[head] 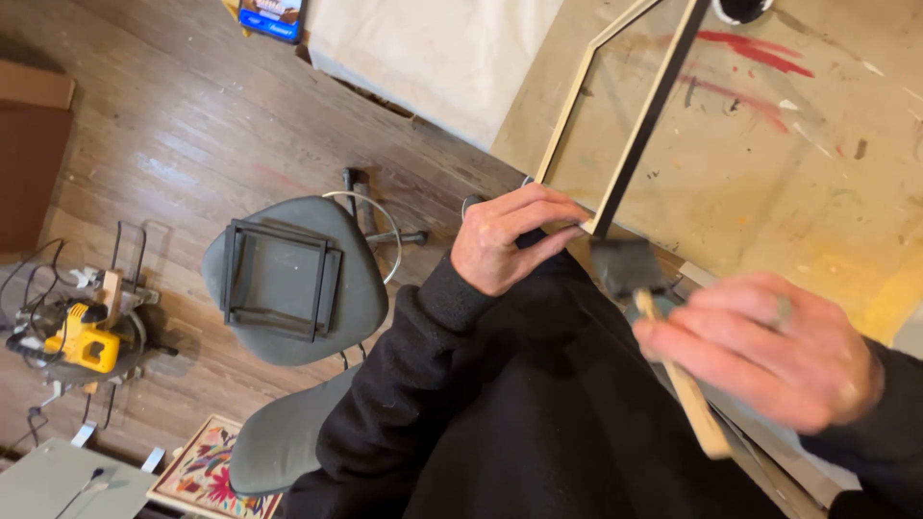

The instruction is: Applying black paint to the edges of wooden picture frames using a foam brush.

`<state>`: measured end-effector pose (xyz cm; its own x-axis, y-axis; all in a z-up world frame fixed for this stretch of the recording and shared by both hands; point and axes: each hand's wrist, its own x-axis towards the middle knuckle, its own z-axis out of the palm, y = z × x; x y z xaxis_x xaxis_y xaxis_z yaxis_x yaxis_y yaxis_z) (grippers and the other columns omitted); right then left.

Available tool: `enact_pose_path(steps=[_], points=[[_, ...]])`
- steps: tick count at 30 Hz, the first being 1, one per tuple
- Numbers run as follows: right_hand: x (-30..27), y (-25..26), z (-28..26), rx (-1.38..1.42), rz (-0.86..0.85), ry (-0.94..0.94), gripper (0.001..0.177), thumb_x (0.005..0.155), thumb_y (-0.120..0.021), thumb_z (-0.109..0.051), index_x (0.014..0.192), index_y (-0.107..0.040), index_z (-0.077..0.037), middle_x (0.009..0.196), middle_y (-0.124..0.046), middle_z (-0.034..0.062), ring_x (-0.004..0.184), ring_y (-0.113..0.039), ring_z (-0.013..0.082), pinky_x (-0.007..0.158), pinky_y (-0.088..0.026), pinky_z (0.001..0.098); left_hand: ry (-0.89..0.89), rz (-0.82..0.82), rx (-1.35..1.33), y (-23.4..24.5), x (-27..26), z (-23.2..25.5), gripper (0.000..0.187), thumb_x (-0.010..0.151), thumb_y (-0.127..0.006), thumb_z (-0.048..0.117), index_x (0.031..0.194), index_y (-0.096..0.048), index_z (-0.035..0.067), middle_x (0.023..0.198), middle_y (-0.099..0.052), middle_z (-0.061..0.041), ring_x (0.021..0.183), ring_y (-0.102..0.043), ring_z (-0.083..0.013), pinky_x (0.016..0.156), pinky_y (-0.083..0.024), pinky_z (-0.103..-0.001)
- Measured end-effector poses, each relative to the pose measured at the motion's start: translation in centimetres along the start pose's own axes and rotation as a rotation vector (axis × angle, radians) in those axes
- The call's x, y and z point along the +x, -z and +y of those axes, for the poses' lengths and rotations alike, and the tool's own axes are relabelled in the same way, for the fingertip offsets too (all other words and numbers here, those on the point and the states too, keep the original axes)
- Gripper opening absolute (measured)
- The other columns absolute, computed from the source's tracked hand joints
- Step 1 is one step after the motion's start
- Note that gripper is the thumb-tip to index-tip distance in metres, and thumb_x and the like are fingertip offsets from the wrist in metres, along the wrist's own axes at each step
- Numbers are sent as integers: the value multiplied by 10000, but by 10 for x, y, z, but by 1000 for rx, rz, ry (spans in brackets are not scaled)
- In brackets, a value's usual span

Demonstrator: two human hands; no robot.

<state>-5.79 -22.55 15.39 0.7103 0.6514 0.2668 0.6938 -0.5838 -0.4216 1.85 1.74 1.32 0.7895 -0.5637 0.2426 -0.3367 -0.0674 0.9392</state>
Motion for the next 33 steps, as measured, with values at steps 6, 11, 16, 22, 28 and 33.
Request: enact_pose_path(steps=[6, 11, 16, 22, 28, 33], points=[[-167, -33, 70, 364, 10, -787, 76, 927, -692, -191, 889, -714, -130, 862, -661, -13, 704, -564, 97, 627, -485, 225, -26, -19, 5, 0, 2, 0, 245, 906, -806, 38, 1124, -708, 94, 1091, -721, -42, 938, -736, -223, 813, -606, -302], [-30, -23, 46, 549, 383, -611, 182, 999, -715, -159, 1105, -681, -15, 944, -705, 75, 778, -655, 111, 629, -519, 229, -11, -25, 7, 2, 2, 2, 246, 899, -798, 32, 1121, -710, 87, 1086, -717, -44, 945, -736, -221, 818, -608, -304], [-3, -15, 43, 564, 256, -671, 210, 1022, -696, -146, 1155, -665, 15, 955, -681, 88, 810, -628, 117, 700, -497, 236, -26, -33, 16, 1, 4, 3, 241, 894, -805, 45, 1111, -709, 85, 1086, -716, -42, 953, -735, -222, 819, -605, -308], [2, -10, 48, 647, 275, -868, 189, 996, -701, -216, 1094, -705, -55, 846, -687, 31, 702, -632, 70, 605, -508, 211, -39, -30, 13, 2, 4, 4, 231, 901, -796, 39, 1112, -707, 69, 1087, -711, -50, 995, -730, -229, 852, -602, -313], [-32, -27, 73, 421, 248, -744, 223, 968, -707, -223, 1085, -744, -37, 821, -733, 60, 674, -643, 98, 521, -466, 221, -17, -37, -4, 0, 5, 5, 224, 906, -801, 46, 1109, -708, 61, 1083, -710, -54, 998, -727, -227, 856, -603, -312], [6, -15, 51, 554, 268, -528, 247, 1069, -672, -297, 1123, -678, -56, 907, -681, 91, 722, -658, 102, 558, -527, 206, -43, -38, -7, 2, 6, 7, 224, 907, -794, 43, 1111, -705, 58, 1091, -708, -58, 1022, -723, -237, 876, -601, -322]])
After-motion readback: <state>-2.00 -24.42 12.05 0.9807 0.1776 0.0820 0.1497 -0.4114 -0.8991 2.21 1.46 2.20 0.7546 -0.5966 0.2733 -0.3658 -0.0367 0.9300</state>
